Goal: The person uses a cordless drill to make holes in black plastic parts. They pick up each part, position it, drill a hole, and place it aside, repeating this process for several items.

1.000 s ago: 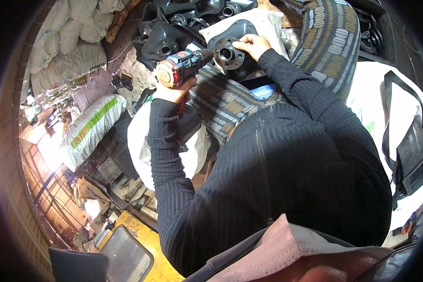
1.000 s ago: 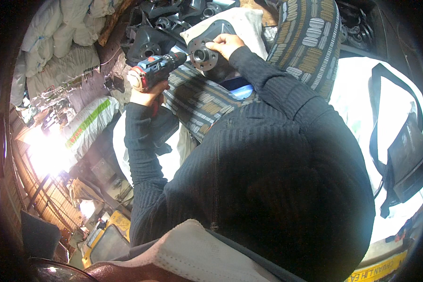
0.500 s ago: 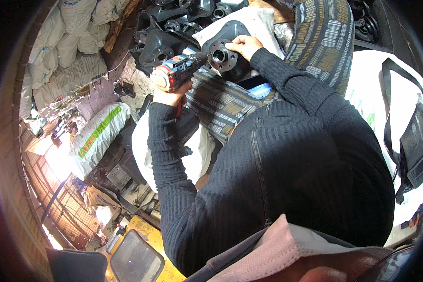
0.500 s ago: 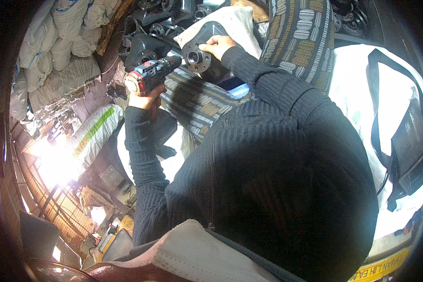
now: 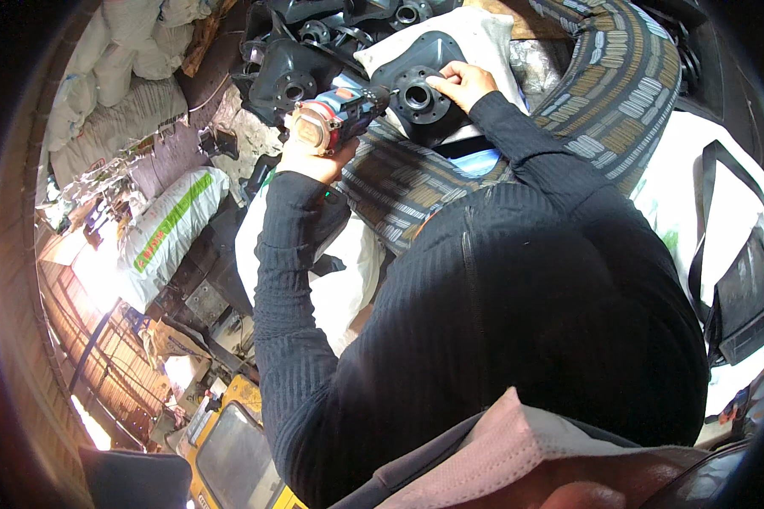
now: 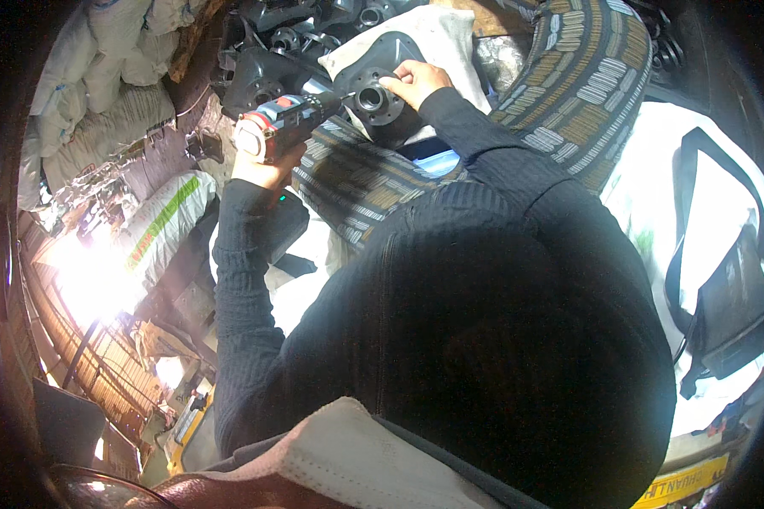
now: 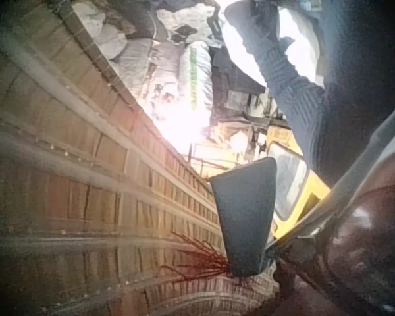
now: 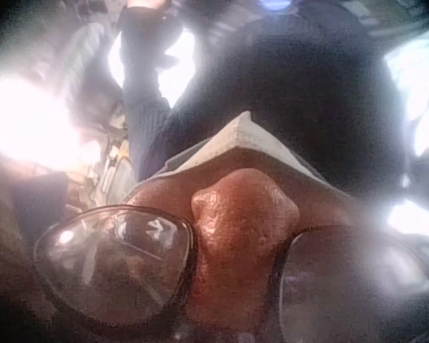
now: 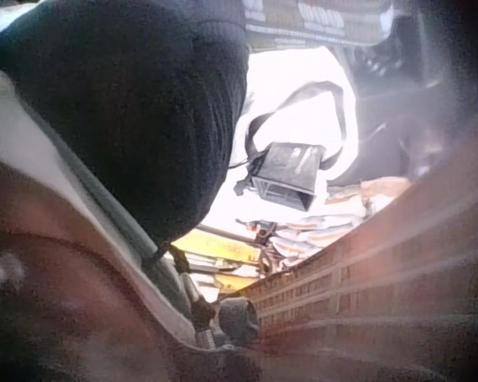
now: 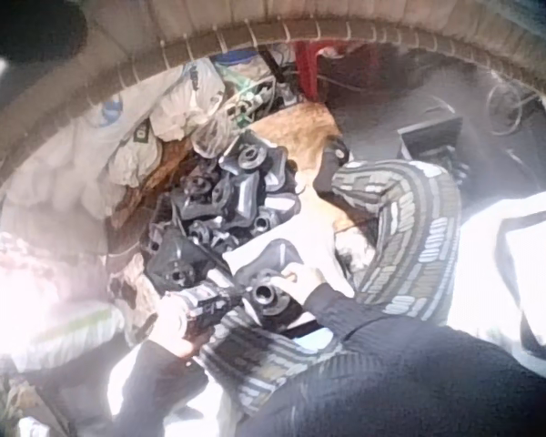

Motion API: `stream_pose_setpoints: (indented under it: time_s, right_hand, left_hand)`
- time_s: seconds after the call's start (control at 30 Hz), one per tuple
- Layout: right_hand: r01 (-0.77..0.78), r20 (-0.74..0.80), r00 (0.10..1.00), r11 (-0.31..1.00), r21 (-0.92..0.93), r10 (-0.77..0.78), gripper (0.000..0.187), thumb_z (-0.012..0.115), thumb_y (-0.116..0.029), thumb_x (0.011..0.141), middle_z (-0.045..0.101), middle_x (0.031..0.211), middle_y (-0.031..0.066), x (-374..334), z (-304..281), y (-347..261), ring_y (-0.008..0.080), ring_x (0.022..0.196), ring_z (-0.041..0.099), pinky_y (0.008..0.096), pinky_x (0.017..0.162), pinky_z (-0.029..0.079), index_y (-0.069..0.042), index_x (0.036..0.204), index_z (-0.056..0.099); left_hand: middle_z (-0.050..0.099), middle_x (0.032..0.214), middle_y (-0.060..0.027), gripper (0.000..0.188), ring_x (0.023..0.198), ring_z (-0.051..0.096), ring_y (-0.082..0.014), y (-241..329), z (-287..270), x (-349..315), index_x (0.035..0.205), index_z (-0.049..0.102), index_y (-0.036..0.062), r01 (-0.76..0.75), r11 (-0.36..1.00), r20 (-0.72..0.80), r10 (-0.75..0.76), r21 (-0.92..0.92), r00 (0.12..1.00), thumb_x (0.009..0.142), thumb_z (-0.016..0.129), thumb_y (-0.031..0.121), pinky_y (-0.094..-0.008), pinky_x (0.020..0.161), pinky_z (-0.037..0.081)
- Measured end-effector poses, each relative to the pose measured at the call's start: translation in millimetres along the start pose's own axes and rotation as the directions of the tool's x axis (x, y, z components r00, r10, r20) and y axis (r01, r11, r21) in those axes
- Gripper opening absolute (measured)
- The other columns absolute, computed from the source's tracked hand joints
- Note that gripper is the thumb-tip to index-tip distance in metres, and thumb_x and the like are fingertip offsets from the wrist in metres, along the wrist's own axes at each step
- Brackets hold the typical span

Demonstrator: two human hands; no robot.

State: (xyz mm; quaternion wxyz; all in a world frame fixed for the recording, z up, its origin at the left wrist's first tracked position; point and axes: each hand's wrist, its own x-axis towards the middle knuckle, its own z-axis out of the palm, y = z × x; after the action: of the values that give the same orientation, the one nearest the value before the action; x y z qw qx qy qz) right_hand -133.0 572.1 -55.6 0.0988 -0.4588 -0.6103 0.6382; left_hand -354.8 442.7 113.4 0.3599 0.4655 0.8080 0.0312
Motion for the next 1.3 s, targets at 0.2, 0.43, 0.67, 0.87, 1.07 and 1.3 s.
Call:
stream_pose_setpoints:
  time_s: [0.2,0.43,0.67,0.87,1.07,1.3]
  right_hand:
    - [-0.022,-0.001,1.000,1.000,0.018,0.022,0.030,0.072,-0.033,0.076,0.059,0.065,-0.0010,-1.6,-1.7,3.2,0.0068,0.063,0.054,0.0243,0.062,0.045,-0.005,0.084,0.065]
    - [0.025,0.031,0.999,0.999,-0.031,-0.024,0.032,0.070,-0.037,0.077,0.057,0.063,-0.0025,0.5,-1.0,9.4,0.0067,0.061,0.051,0.0251,0.061,0.043,-0.006,0.083,0.063]
    - [-0.057,0.065,0.997,0.995,0.079,0.052,0.039,0.070,-0.044,0.076,0.065,0.079,0.0007,23.8,-5.9,24.9,0.0121,0.071,0.058,0.0264,0.068,0.046,-0.010,0.092,0.068]
    - [-0.388,0.397,0.918,0.159,0.908,-0.027,0.037,0.053,-0.018,0.090,0.058,0.116,0.0161,-16.7,-44.8,9.9,0.0274,0.105,0.058,0.0411,0.086,0.049,0.000,0.121,0.049]
    - [-0.371,0.382,0.908,0.092,0.924,-0.172,0.054,0.044,0.009,0.081,0.041,0.134,0.0232,-41.1,-32.3,-20.1,0.0353,0.126,0.040,0.0503,0.103,0.035,0.004,0.134,0.031]
    - [-0.396,0.404,0.901,0.078,0.915,-0.157,0.045,0.039,0.009,0.087,0.045,0.131,0.0216,-50.0,-31.2,-27.8,0.0330,0.121,0.046,0.0452,0.101,0.041,-0.001,0.130,0.038]
  left_hand:
    - [0.057,0.116,-0.0117,0.058,0.109,0.054,-0.0246,-5.0,11.8,7.9,0.121,0.049,0.0058,-0.072,0.955,0.064,0.056,0.288,0.996,0.070,0.071,0.023,-0.0328,0.096,0.040]
    - [0.061,0.106,-0.0080,0.052,0.101,0.058,-0.0204,-13.9,28.4,12.7,0.116,0.053,0.0079,-0.034,0.969,-0.087,0.057,0.247,0.995,0.068,0.072,0.009,-0.0312,0.087,0.046]
    - [0.065,0.094,-0.0123,0.063,0.064,0.064,-0.0169,63.7,2.9,0.0,0.123,0.049,0.0040,0.170,0.973,0.014,-0.170,-0.155,0.985,0.070,0.077,0.025,-0.0300,0.060,0.053]
    - [0.060,0.110,-0.0142,0.062,0.097,0.060,-0.0261,47.2,28.5,-64.8,0.120,0.053,0.0046,-0.132,0.985,-0.162,0.112,-0.113,0.980,0.071,0.076,0.034,-0.0362,0.085,0.047]
    - [0.060,0.108,-0.0134,0.055,0.099,0.059,-0.0285,96.3,43.9,-108.5,0.115,0.053,0.0041,-0.309,0.951,-0.174,0.309,0.031,0.935,0.073,0.073,0.033,-0.0386,0.088,0.046]
    - [0.065,0.096,-0.0085,0.034,0.087,0.063,-0.0250,86.5,42.5,-104.1,0.104,0.062,0.0076,-0.402,0.891,-0.296,0.451,0.212,0.842,0.074,0.071,0.022,-0.0374,0.078,0.049]
